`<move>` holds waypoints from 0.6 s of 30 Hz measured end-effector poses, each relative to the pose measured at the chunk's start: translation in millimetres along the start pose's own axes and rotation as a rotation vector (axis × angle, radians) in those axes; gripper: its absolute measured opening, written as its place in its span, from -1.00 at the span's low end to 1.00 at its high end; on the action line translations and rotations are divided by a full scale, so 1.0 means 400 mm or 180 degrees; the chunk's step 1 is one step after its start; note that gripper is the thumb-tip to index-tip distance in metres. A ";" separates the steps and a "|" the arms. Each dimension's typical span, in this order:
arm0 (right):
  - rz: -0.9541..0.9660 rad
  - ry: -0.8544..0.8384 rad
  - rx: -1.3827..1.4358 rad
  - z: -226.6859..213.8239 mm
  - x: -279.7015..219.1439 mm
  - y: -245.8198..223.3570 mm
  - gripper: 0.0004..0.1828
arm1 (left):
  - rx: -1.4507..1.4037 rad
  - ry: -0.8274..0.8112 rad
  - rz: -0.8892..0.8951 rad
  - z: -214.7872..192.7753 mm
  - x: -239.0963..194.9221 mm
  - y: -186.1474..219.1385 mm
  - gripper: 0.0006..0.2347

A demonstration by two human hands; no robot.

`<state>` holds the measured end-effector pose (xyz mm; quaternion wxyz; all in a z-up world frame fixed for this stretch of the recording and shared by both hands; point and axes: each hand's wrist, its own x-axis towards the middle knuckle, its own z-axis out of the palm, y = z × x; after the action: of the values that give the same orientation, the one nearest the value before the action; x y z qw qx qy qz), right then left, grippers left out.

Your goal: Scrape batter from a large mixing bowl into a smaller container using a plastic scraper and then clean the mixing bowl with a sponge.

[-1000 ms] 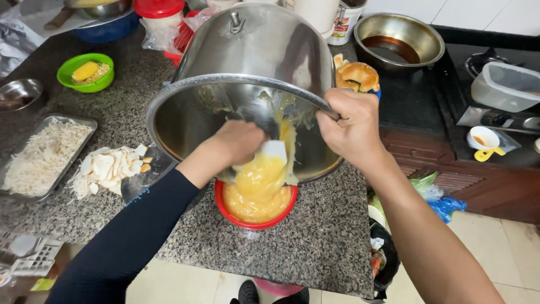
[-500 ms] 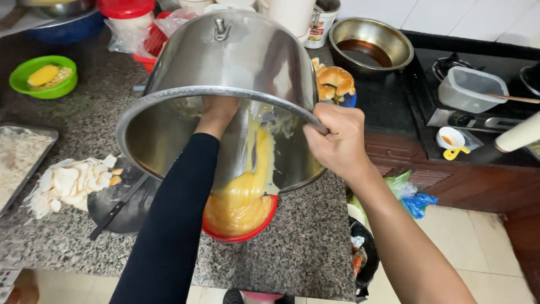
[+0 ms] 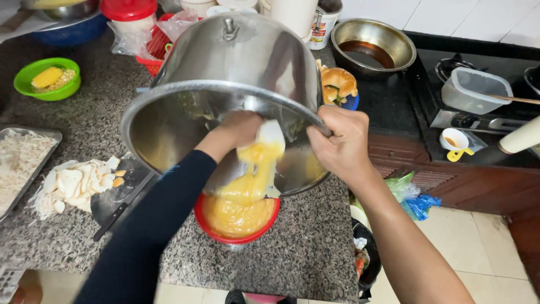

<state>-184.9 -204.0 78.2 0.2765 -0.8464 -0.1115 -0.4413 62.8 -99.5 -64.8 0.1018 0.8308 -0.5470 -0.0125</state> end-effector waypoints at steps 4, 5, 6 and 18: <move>0.0095 0.0107 -0.0064 0.006 0.006 0.010 -0.69 | 0.0202 -0.0887 0.0156 -0.149 -0.076 0.084 -0.71; 0.0161 0.0121 -0.0103 0.007 0.001 0.012 -0.69 | 0.0246 -0.0796 0.0164 -0.158 -0.070 0.079 -0.73; 0.0228 0.0135 -0.0142 0.008 -0.004 0.014 -0.69 | 0.0290 -0.0706 0.0172 -0.166 -0.065 0.072 -0.75; 0.0024 0.0037 -0.0066 0.008 -0.006 -0.010 -0.69 | 0.0514 0.0905 -0.0111 0.052 0.069 -0.093 -0.66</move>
<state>-186.0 -198.7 76.2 0.2701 -0.8470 -0.1021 -0.4463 104.7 -113.8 -89.2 0.1108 0.8391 -0.5118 0.1474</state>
